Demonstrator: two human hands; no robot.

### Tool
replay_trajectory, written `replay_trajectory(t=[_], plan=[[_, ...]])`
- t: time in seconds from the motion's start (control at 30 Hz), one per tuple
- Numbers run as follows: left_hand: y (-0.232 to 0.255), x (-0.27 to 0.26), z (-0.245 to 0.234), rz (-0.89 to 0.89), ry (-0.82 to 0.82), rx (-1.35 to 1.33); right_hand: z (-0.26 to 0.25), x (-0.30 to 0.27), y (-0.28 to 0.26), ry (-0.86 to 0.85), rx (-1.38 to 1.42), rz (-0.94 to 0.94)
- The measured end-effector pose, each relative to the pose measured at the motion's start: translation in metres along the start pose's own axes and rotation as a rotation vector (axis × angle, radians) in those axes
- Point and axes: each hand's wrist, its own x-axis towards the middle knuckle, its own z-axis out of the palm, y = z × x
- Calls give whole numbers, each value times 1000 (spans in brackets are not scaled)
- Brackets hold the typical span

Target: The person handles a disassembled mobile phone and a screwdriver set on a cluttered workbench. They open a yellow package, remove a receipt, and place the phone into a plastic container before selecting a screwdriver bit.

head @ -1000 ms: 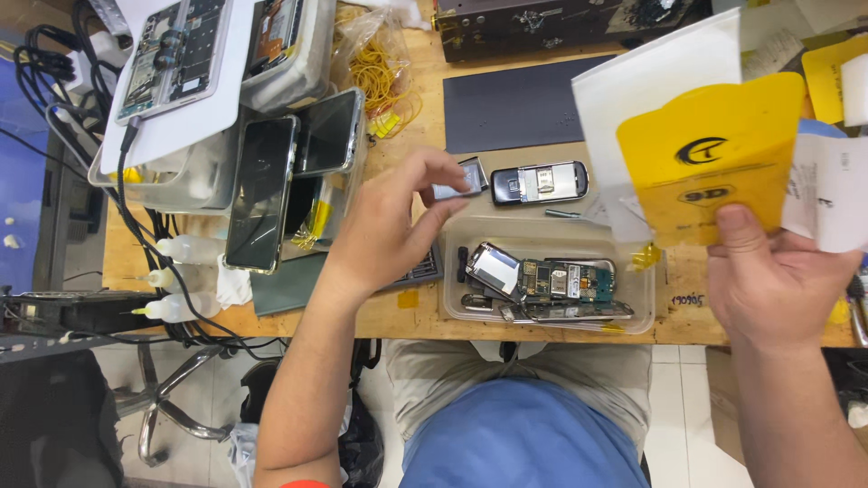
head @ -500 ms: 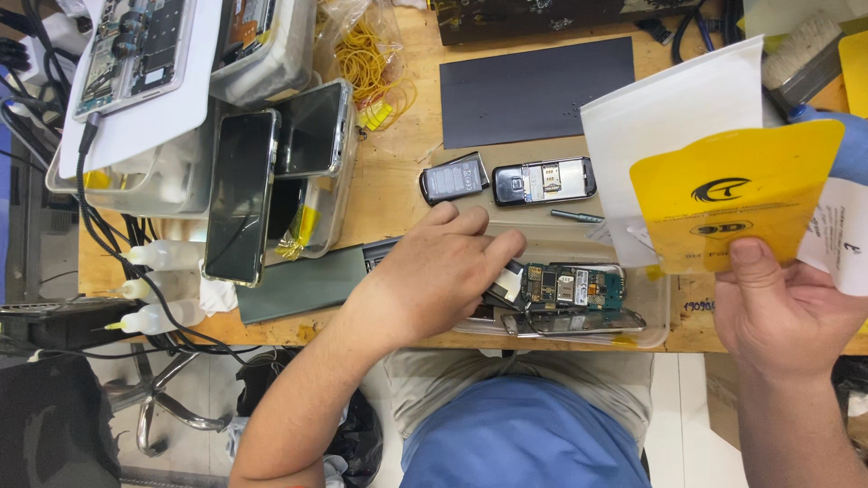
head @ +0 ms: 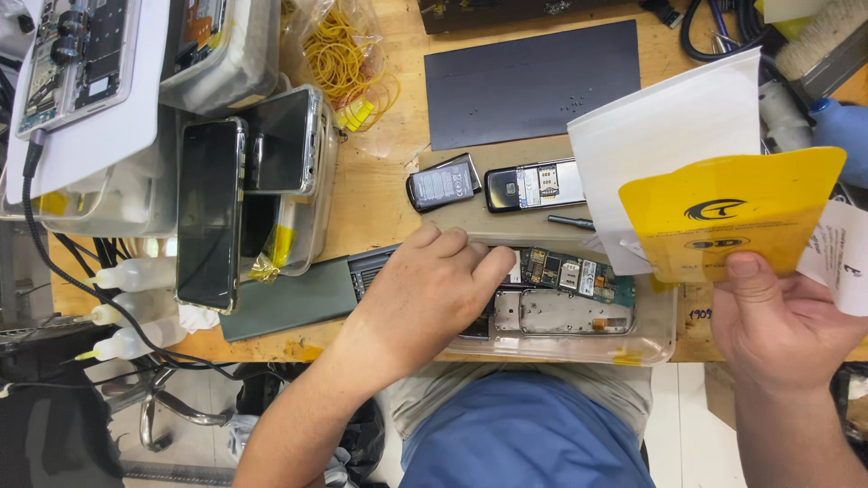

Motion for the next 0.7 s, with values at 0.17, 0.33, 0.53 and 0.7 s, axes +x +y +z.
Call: replay_trajectory(t=[0.17,0.33,0.53,0.7], plan=[[-6,-4,-4,3,29,-192,-5,-2,5,45,60,48],[-6,-6,-14,89,-9,-305,-12,-10,9,124,48,111],[0,2,-3,214,-2,-261,-9,-14,8,106,79,115],[-1,2,8,245,11,-269,-17,-19,17,95,-41,42]])
